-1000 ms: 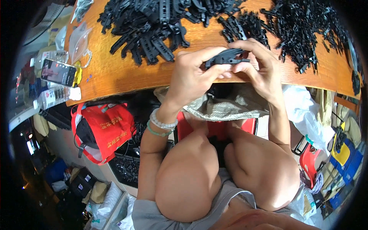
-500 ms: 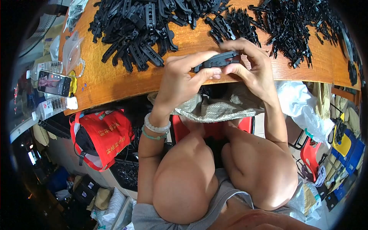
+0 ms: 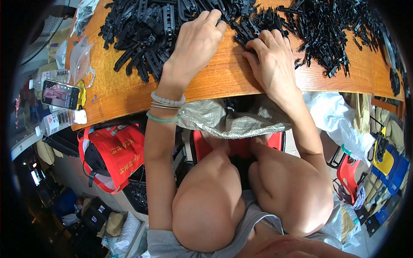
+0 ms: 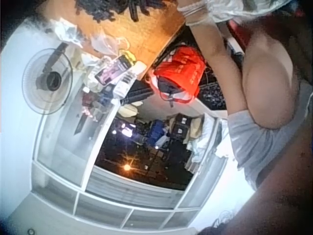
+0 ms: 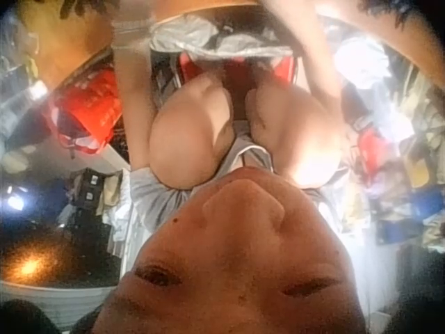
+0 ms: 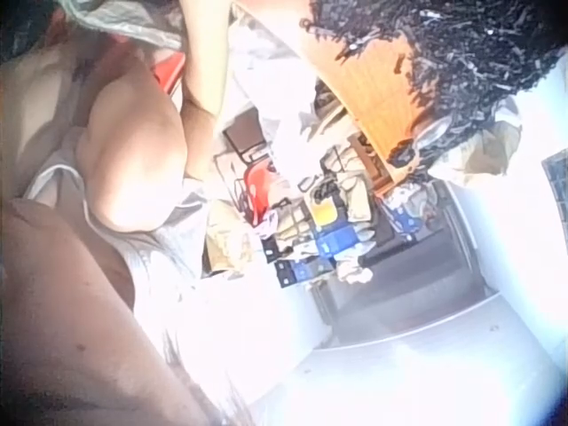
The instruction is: The person assembles small black plastic components by hand, then places the assembled components into a storage bag.
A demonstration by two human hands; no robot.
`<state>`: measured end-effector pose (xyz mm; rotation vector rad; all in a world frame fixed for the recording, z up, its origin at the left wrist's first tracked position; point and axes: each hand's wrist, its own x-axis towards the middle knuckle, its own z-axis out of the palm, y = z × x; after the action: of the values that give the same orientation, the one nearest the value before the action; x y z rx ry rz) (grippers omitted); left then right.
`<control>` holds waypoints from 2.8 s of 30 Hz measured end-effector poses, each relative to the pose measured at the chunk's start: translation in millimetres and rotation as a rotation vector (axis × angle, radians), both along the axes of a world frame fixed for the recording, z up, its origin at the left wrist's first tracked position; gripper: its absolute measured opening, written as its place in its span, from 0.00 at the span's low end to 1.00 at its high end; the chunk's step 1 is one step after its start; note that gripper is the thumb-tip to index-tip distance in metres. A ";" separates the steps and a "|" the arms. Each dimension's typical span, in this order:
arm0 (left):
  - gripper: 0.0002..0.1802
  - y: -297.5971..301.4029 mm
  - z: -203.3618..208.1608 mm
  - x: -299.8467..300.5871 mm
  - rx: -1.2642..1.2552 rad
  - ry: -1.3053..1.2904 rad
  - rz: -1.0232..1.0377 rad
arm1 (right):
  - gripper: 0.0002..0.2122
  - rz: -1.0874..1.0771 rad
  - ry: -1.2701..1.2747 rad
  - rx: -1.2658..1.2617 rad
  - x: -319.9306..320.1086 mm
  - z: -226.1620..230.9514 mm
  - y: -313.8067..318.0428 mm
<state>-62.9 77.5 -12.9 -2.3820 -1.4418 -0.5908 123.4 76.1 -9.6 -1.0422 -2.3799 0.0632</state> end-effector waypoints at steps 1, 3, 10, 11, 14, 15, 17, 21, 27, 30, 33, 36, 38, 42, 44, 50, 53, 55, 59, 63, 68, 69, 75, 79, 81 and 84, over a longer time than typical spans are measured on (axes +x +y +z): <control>0.11 -1.1 1.2 0.5 -0.002 -0.001 0.000 | 0.06 0.000 -0.001 -0.002 0.4 -1.0 -0.5; 0.11 -7.9 3.8 2.4 -0.039 -0.034 -0.075 | 0.05 0.001 0.000 0.007 2.6 -3.1 -2.1; 0.08 -43.8 -2.3 21.2 0.034 -0.400 -0.050 | 0.05 0.090 0.211 -0.041 25.1 2.2 0.4; 0.05 -46.7 -0.7 25.2 -0.005 -0.586 -0.076 | 0.04 0.111 0.288 0.006 27.2 0.9 4.2; 0.05 -55.8 10.7 35.4 -0.395 -1.478 0.015 | 0.05 0.078 0.601 -0.329 26.0 10.4 -3.2; 0.13 -54.3 13.0 29.5 -0.496 -1.555 -0.019 | 0.06 0.135 0.678 -0.372 27.0 7.6 -1.1; 0.17 -52.3 12.6 21.8 -0.617 -1.618 0.004 | 0.06 0.200 0.692 -0.513 28.5 13.8 -4.8; 0.20 -55.7 14.8 27.7 -0.751 -1.553 0.005 | 0.07 0.321 0.756 -0.756 32.1 13.7 -7.1; 0.17 -61.4 16.5 32.1 -0.865 -1.596 -0.026 | 0.07 0.375 0.738 -0.767 27.8 8.5 -10.7; 0.16 -67.3 22.3 35.3 -0.869 -1.533 0.041 | 0.07 0.304 0.570 -0.627 29.6 11.6 -9.6; 0.15 -76.2 19.7 39.3 -0.710 -1.355 -0.040 | 0.07 0.264 0.603 -0.596 26.6 9.7 -15.7; 0.17 -78.3 14.3 42.8 -0.437 -1.069 -0.035 | 0.07 0.220 0.734 -0.648 23.8 1.3 -22.4; 0.16 -78.6 13.5 43.8 -0.433 -1.056 -0.023 | 0.08 0.205 0.733 -0.627 24.9 -1.3 -25.1; 0.17 -78.8 15.0 43.0 -0.440 -1.020 -0.023 | 0.10 0.243 0.690 -0.450 30.9 -6.4 -23.6; 0.17 -80.6 20.5 37.9 -0.418 -0.905 -0.029 | 0.12 0.251 0.657 -0.351 24.6 4.0 -19.3; 0.17 -82.7 28.5 43.2 -0.447 -0.902 -0.033 | 0.15 0.324 0.698 -0.605 29.0 5.6 -23.8; 0.16 -81.5 26.8 43.6 -0.469 -0.885 -0.042 | 0.12 0.276 0.636 -0.509 30.1 3.2 -24.1; 0.16 -81.5 26.1 43.6 -0.456 -0.875 -0.046 | 0.11 0.253 0.693 -0.501 28.9 2.0 -25.1; 0.15 -79.5 23.1 43.9 -0.471 -0.951 -0.072 | 0.11 0.236 0.643 -0.535 31.5 5.5 -24.3; 0.15 -81.0 20.5 34.8 -0.513 -0.947 -0.048 | 0.10 0.195 0.789 -0.792 29.3 3.4 -29.6; 0.05 -62.9 21.8 -4.0 -0.185 -0.908 0.237 | 0.07 0.421 0.583 -0.913 38.7 2.4 -27.6; 0.08 -53.6 22.5 -12.2 -0.001 -0.813 0.285 | 0.05 0.464 0.497 -0.926 41.3 6.1 -25.3; 0.20 -21.3 19.4 -60.6 0.031 -0.083 0.301 | 0.02 0.098 0.435 -0.328 39.1 11.5 0.0; 0.19 -23.3 13.7 -39.9 0.040 -0.011 0.272 | 0.03 0.084 0.258 0.012 24.1 1.6 22.1; 0.19 -28.1 12.5 -31.3 0.084 0.028 0.249 | 0.06 0.069 0.171 0.092 5.3 -6.5 26.0; 0.18 -28.6 3.2 -11.7 0.083 0.014 0.196 | 0.07 0.003 0.036 0.139 -9.5 -11.5 26.6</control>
<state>-74.7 48.9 -9.7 -2.1455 -1.5889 -0.5710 113.9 102.6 -21.0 -0.9640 -2.3178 -0.0809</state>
